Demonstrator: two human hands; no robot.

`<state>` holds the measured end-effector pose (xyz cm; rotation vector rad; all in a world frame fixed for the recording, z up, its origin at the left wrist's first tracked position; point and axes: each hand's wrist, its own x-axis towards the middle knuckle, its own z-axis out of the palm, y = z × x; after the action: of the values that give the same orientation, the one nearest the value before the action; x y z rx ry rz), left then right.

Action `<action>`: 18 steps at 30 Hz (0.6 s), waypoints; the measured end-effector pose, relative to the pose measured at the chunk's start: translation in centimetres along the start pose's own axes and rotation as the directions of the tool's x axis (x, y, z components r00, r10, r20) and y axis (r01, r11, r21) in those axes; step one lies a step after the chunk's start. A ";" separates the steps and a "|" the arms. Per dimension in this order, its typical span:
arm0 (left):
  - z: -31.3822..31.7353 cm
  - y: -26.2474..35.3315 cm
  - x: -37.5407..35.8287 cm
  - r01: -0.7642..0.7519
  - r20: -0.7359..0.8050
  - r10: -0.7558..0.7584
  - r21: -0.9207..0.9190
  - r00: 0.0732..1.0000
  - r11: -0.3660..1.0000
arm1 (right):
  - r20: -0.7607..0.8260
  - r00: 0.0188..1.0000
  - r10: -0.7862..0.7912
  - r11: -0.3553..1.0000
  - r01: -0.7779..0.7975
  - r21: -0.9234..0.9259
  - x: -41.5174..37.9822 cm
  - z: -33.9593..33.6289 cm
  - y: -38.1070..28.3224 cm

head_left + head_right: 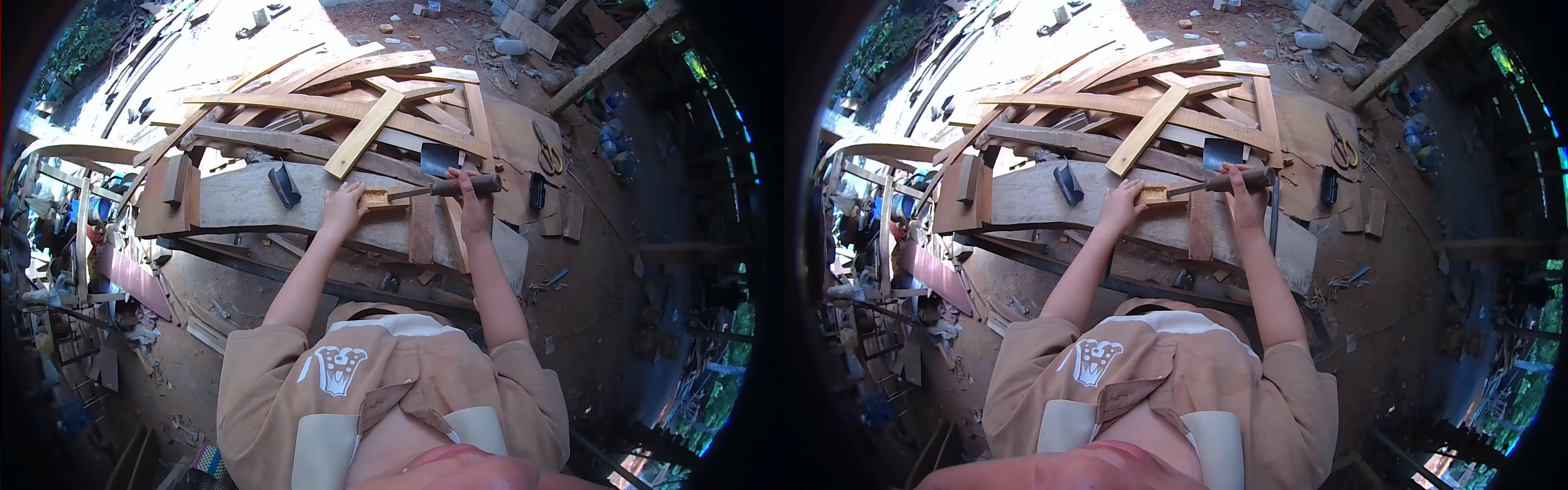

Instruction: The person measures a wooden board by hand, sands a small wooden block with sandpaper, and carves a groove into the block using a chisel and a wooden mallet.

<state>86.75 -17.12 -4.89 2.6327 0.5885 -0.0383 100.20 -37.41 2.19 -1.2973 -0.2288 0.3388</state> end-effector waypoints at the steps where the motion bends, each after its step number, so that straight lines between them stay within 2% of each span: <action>1: 0.2 -0.2 0.2 -0.017 -0.016 0.017 -0.024 1.000 1.000 | -0.061 0.995 0.076 0.997 -0.074 0.035 -0.3 -0.6 0.0; 2: 0.4 -0.6 0.4 -0.015 -0.013 0.015 -0.027 1.000 1.000 | -0.095 0.985 0.147 0.988 -0.142 0.054 -0.4 -1.4 0.4; 3: 0.5 -0.9 0.5 -0.052 -0.047 0.047 -0.104 0.998 0.993 | -0.096 0.984 0.151 0.988 -0.147 0.051 -0.5 -2.2 1.0; 5: 0.7 -1.2 0.7 -0.086 -0.085 0.072 -0.179 0.994 0.980 | -0.143 0.945 0.293 0.933 -0.250 0.260 -0.4 -3.5 2.1; 6: -0.3 -0.5 0.7 -0.027 -0.029 0.023 -0.142 0.999 0.990 | -0.179 0.920 0.349 0.882 -0.258 0.394 -0.5 -3.6 2.2; 7: -1.2 0.1 0.7 0.032 0.025 -0.030 -0.100 0.999 0.995 | -0.173 0.920 0.350 0.881 -0.261 0.393 -0.3 -3.8 2.5; 9: -2.3 1.2 1.1 0.077 0.079 -0.075 -0.030 0.994 0.997 | -0.172 0.869 0.463 0.794 -0.321 0.516 0.2 -4.6 3.1; 11: -2.5 1.6 1.4 0.117 0.130 -0.122 0.042 0.984 0.992 | -0.156 0.868 0.471 0.772 -0.319 0.550 0.8 -4.9 3.8; 13: -2.2 1.5 1.5 0.128 0.128 -0.135 0.059 0.983 0.990 | -0.228 0.900 0.371 0.861 -0.242 0.447 0.6 -3.3 2.2; 14: -2.1 1.4 1.6 0.130 0.129 -0.136 0.059 0.982 0.990 | -0.228 0.899 0.373 0.861 -0.243 0.447 0.7 -3.0 2.2; 17: -2.1 1.4 1.6 0.137 0.094 -0.139 0.029 0.986 0.990 | -0.137 0.946 0.294 0.857 -0.198 0.475 1.6 -2.4 1.8; 18: -2.5 1.6 1.5 0.159 0.098 -0.159 0.008 0.982 0.987 | -0.097 0.960 0.261 0.891 -0.201 0.408 1.8 -2.0 1.6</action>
<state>88.59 -16.76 -2.15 2.5613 0.7621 -0.2159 102.35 -38.16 0.12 -0.9420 0.1229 0.4631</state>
